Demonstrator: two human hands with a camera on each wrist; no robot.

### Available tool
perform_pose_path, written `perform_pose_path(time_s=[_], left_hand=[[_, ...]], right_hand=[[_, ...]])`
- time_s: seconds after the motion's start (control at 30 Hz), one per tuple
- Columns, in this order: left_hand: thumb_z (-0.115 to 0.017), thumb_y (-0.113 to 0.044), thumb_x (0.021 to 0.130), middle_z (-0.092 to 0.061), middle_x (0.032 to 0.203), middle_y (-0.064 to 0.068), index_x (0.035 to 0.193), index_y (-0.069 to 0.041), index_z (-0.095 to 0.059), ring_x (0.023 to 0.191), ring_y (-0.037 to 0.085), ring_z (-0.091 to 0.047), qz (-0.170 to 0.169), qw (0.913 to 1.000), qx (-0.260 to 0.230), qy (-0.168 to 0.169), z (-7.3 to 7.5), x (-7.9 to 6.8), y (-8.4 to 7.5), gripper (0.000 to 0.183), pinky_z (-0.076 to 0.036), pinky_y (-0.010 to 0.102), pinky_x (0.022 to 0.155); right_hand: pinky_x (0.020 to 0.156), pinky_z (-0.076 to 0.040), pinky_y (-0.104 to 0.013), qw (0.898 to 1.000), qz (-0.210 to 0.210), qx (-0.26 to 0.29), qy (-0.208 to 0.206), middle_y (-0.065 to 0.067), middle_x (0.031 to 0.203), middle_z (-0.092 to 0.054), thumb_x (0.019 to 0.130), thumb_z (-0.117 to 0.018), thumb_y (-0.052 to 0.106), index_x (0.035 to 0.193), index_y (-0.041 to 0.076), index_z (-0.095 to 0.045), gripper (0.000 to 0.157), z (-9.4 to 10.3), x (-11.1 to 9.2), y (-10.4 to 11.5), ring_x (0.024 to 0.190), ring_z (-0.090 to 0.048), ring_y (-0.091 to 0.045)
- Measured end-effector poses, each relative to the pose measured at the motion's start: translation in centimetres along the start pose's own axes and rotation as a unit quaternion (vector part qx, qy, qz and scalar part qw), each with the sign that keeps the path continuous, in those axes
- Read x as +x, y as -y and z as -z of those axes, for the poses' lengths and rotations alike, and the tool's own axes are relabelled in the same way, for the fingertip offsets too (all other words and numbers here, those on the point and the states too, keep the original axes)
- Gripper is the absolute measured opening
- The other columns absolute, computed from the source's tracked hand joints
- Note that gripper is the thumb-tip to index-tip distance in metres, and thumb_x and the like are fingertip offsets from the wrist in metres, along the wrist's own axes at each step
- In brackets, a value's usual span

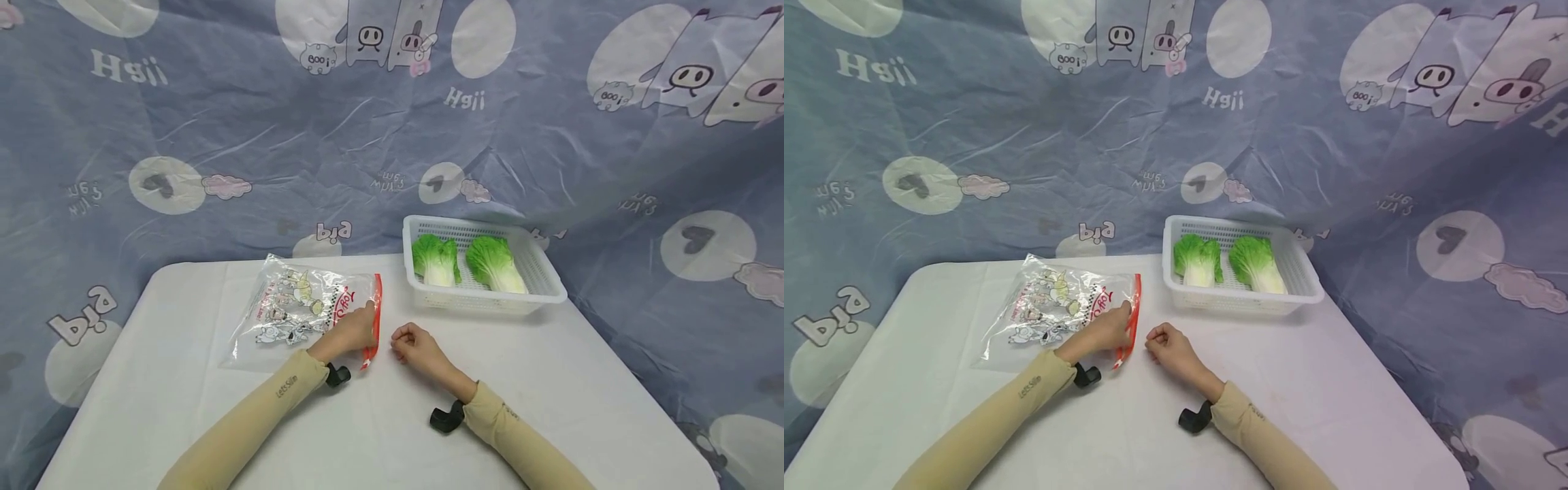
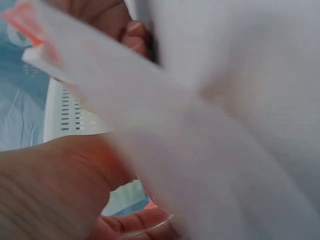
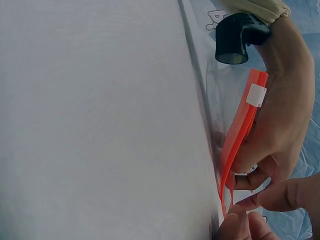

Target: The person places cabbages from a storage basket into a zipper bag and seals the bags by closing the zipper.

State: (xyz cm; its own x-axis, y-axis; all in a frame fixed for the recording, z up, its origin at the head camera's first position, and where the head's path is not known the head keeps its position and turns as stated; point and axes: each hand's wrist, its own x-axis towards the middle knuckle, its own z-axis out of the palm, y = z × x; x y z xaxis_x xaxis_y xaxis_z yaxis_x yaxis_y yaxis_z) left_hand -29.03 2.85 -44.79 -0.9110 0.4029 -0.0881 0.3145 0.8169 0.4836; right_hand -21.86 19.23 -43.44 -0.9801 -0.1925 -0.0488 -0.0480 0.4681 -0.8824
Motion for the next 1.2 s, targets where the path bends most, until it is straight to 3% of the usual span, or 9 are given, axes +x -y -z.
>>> perform_pose_path(time_s=[0.13, 0.2, 0.4, 0.6, 0.77, 0.87, 1.07, 1.2], left_hand=[[-0.071, -0.006, 0.077, -0.058, 0.098, 0.016, 0.126, 0.003, -0.04, 0.071, 0.022, -0.053, 0.001, 0.9999, 0.016, -0.002, 0.2, -0.5, 0.0, 0.059, -0.046, 0.033, 0.059], [-0.068, -0.004, 0.079, -0.057, 0.095, 0.019, 0.123, 0.004, -0.04, 0.068, 0.023, -0.055, -0.003, 0.9989, 0.032, -0.034, -0.1, -0.6, 0.1, 0.053, -0.047, 0.034, 0.057], [-0.066, -0.003, 0.082, -0.061, 0.077, 0.018, 0.104, 0.002, -0.045, 0.059, 0.024, -0.061, -0.005, 0.9873, 0.076, -0.139, -1.2, -0.3, 0.5, 0.031, -0.047, 0.034, 0.049], [-0.066, -0.009, 0.084, -0.062, 0.068, 0.014, 0.086, 0.001, -0.052, 0.058, 0.026, -0.066, -0.014, 0.9675, 0.102, -0.231, -0.8, -0.4, 0.8, 0.017, -0.05, 0.034, 0.046], [-0.061, -0.002, 0.083, -0.059, 0.064, 0.013, 0.077, 0.001, -0.055, 0.056, 0.023, -0.062, -0.014, 0.9681, 0.066, -0.241, 1.4, -1.5, 0.3, 0.009, -0.049, 0.035, 0.046], [-0.061, 0.001, 0.083, -0.06, 0.063, 0.013, 0.074, 0.002, -0.057, 0.054, 0.02, -0.058, -0.023, 0.9699, 0.028, -0.241, 3.2, -2.4, 0.0, 0.01, -0.046, 0.033, 0.046], [-0.065, 0.001, 0.081, -0.06, 0.063, 0.009, 0.068, -0.003, -0.057, 0.057, 0.02, -0.055, -0.014, 0.9696, -0.01, -0.244, 6.9, -4.0, -0.2, 0.016, -0.041, 0.031, 0.05], [-0.069, 0.0, 0.082, -0.058, 0.064, 0.008, 0.072, -0.004, -0.055, 0.055, 0.019, -0.054, -0.003, 0.9631, -0.051, -0.264, 9.1, -4.7, 0.2, 0.018, -0.041, 0.029, 0.05]], right_hand=[[0.069, -0.056, -0.042, 1.0, 0.0, -0.002, 0.007, -0.03, 0.095, -0.062, 0.092, -0.055, 0.002, 0.104, -0.009, -0.056, 0.017, 0.0, 0.3, 0.0, 0.076, -0.064, -0.034], [0.069, -0.056, -0.042, 1.0, -0.001, 0.004, 0.012, -0.031, 0.096, -0.062, 0.092, -0.055, 0.002, 0.105, -0.01, -0.056, 0.017, -0.2, 0.7, -0.4, 0.077, -0.063, -0.036], [0.062, -0.053, -0.033, 1.0, 0.007, -0.007, 0.01, -0.022, 0.088, -0.066, 0.093, -0.058, 0.009, 0.103, -0.004, -0.06, 0.016, -1.0, 2.4, -3.2, 0.069, -0.062, -0.024], [0.058, -0.052, -0.028, 0.999, -0.001, -0.036, 0.021, -0.015, 0.086, -0.069, 0.093, -0.057, 0.014, 0.102, 0.0, -0.064, 0.018, -1.5, 3.3, -2.8, 0.066, -0.063, -0.017], [0.06, -0.054, -0.028, 0.999, -0.039, -0.012, 0.036, -0.012, 0.088, -0.071, 0.094, -0.058, 0.022, 0.105, 0.0, -0.065, 0.026, -2.4, 5.2, -1.5, 0.067, -0.066, -0.016], [0.06, -0.056, -0.029, 0.998, -0.049, 0.025, 0.022, -0.013, 0.082, -0.071, 0.094, -0.059, 0.023, 0.106, -0.002, -0.063, 0.028, -3.0, 6.5, -1.0, 0.063, -0.066, -0.015], [0.054, -0.054, -0.027, 0.995, 0.008, 0.084, -0.061, -0.006, 0.066, -0.065, 0.094, -0.061, 0.01, 0.099, -0.006, -0.064, 0.017, -3.6, 8.2, -0.3, 0.05, -0.058, -0.009], [0.054, -0.054, -0.029, 0.991, 0.031, 0.109, -0.076, -0.002, 0.062, -0.064, 0.092, -0.065, 0.013, 0.092, -0.003, -0.065, 0.016, -3.7, 9.1, 0.5, 0.049, -0.059, -0.01]])
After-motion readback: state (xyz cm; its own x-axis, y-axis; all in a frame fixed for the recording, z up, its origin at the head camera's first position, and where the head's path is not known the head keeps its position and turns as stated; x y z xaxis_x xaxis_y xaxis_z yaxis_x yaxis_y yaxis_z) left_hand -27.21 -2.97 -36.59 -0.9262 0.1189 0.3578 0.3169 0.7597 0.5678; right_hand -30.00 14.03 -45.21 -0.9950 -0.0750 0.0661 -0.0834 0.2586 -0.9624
